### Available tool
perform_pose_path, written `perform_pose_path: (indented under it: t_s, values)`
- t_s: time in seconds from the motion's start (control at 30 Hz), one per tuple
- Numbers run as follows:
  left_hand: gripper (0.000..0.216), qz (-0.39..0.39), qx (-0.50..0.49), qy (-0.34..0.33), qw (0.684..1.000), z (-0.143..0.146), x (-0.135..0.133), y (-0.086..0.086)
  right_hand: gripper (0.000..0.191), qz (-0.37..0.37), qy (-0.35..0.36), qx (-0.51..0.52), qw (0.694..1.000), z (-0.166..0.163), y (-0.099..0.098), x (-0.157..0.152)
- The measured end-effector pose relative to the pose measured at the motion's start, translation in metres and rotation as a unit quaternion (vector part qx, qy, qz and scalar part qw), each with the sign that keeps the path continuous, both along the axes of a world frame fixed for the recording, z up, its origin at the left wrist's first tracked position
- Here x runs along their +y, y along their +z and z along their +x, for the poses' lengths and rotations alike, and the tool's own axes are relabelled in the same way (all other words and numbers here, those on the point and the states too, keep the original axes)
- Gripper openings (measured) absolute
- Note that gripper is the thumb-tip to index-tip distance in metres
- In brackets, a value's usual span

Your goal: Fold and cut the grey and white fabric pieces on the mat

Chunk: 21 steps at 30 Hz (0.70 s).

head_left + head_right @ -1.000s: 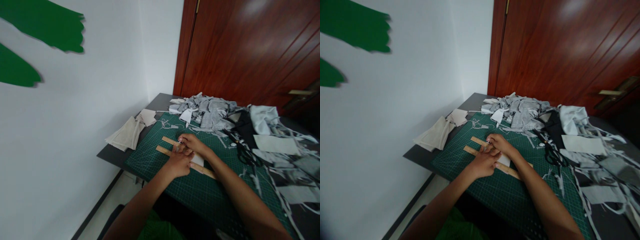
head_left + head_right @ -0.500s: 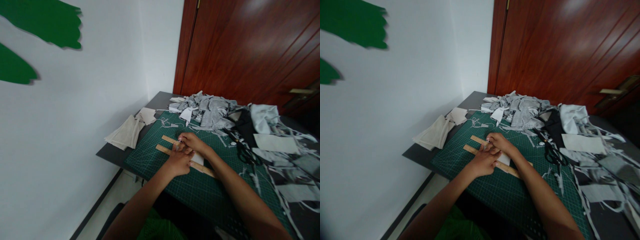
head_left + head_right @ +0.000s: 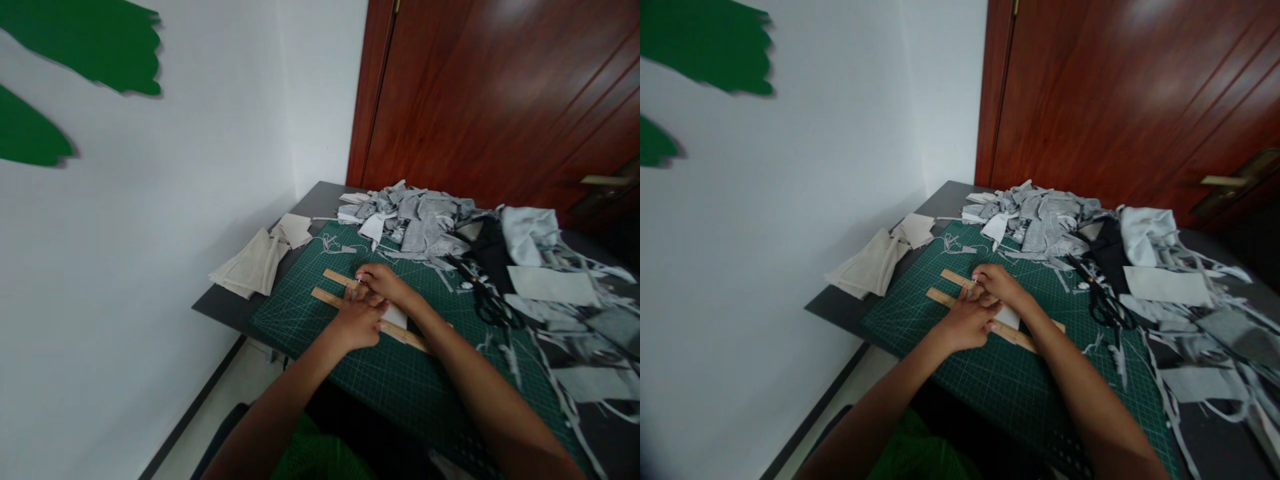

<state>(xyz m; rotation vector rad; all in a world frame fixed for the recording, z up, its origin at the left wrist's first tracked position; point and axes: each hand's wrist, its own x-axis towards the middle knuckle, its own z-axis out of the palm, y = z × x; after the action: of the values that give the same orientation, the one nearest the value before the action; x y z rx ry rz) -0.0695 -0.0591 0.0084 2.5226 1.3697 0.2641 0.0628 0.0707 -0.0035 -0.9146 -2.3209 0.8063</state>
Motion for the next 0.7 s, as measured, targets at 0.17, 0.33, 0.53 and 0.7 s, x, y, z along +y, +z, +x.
perform_pose_path:
  t_s: [0.17,0.33,0.53,0.7]
  values:
    - [0.055,-0.007,0.001,0.001,1.000,0.0008,0.0005,0.0012,0.020,0.011,-0.014,0.009,1.000,0.0007,-0.0010,0.0000]
    - [0.053,-0.010,0.002,0.006,1.000,0.0011,-0.0002,0.0032,0.020,0.009,-0.007,0.010,1.000,0.0021,-0.0005,-0.0015]
    - [0.054,-0.017,0.000,0.006,1.000,0.0013,-0.0016,0.0077,0.021,0.019,-0.010,0.006,1.000,-0.0011,-0.0021,-0.0013]
    - [0.051,-0.004,-0.001,0.004,1.000,0.0008,-0.0010,0.0061,0.022,0.015,-0.016,0.007,1.000,0.0017,-0.0009,-0.0013]
